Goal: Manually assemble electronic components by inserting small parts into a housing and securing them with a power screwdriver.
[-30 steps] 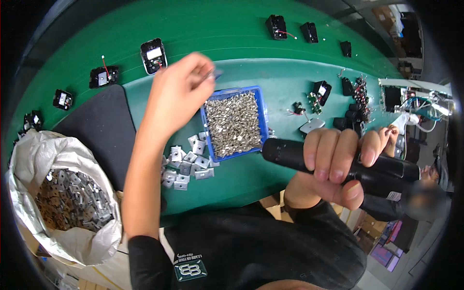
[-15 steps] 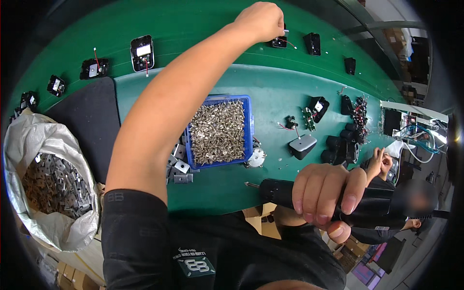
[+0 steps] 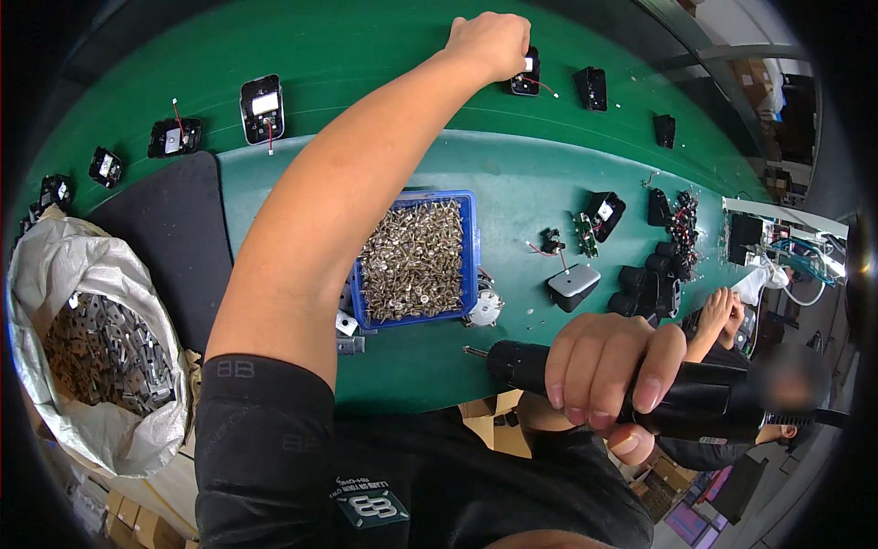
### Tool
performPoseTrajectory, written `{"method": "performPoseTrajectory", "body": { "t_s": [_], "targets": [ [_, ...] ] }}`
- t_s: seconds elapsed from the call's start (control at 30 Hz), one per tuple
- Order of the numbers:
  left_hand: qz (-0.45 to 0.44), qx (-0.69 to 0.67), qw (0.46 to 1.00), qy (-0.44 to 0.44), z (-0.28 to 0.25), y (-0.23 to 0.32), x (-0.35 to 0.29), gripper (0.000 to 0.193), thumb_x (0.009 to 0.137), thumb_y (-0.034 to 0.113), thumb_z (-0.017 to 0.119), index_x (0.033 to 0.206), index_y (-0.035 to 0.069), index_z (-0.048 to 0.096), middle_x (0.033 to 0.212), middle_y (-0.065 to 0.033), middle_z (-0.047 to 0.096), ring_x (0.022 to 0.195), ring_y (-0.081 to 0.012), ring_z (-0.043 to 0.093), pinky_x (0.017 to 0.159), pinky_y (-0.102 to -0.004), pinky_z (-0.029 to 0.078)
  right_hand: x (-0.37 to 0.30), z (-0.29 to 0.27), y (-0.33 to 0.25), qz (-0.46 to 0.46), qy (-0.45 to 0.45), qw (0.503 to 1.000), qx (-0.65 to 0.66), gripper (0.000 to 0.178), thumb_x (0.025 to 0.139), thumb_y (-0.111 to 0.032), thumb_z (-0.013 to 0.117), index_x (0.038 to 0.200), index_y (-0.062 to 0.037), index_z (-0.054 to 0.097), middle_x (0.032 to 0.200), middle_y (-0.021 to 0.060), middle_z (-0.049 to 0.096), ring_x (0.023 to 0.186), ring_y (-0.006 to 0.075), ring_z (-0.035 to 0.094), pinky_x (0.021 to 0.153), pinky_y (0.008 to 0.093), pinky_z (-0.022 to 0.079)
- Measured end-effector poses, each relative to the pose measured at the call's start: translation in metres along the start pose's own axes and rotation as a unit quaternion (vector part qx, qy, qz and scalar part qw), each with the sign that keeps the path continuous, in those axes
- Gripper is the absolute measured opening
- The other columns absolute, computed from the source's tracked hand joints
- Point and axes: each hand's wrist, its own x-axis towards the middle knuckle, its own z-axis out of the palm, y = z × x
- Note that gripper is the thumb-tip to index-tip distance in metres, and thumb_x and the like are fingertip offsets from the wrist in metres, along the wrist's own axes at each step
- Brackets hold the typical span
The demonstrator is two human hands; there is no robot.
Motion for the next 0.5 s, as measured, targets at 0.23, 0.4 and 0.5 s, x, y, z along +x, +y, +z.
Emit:
{"method": "performPoseTrajectory", "body": {
  "t_s": [0.23,0.4,0.5],
  "targets": [
    [-0.023,0.044,0.998,-0.042,-0.023,-0.012,-0.007,0.021,0.075,0.016,0.067,0.095,0.009,0.069,0.097,-0.01,0.069,0.093,-0.0302,0.064,0.076,-0.0402,0.051,0.001,0.003,0.008,-0.007,0.004,1.0,0.023,0.039,0.07,-0.004,0.075,0.1,-0.006,0.049,0.07,0.0039,0.059,0.058,0.0175,0.057,0.058,0.0316,0.049],
    [0.083,-0.038,0.995,0.037,-0.108,-0.007,-0.082,0.022,0.074,0.012,0.066,0.093,0.001,0.07,0.085,-0.0227,0.066,0.082,-0.0369,0.065,0.075,-0.0406,0.051,0.002,0.009,0.011,-0.031,0.035,0.999,0.014,0.039,0.072,-0.008,0.073,0.103,-0.0088,0.049,0.072,0.0039,0.058,0.057,0.0169,0.055,0.057,0.0311,0.047],
    [0.054,-0.019,0.996,0.062,-0.165,-0.002,-0.15,0.026,0.075,0.013,0.066,0.097,0.0,0.067,0.091,-0.0217,0.066,0.088,-0.0367,0.063,0.08,-0.0393,0.05,0.005,0.014,0.018,-0.05,0.04,0.998,0.006,0.04,0.075,-0.011,0.071,0.106,-0.0118,0.046,0.077,0.0022,0.058,0.059,0.0156,0.054,0.06,0.0311,0.046]
  ]
}}
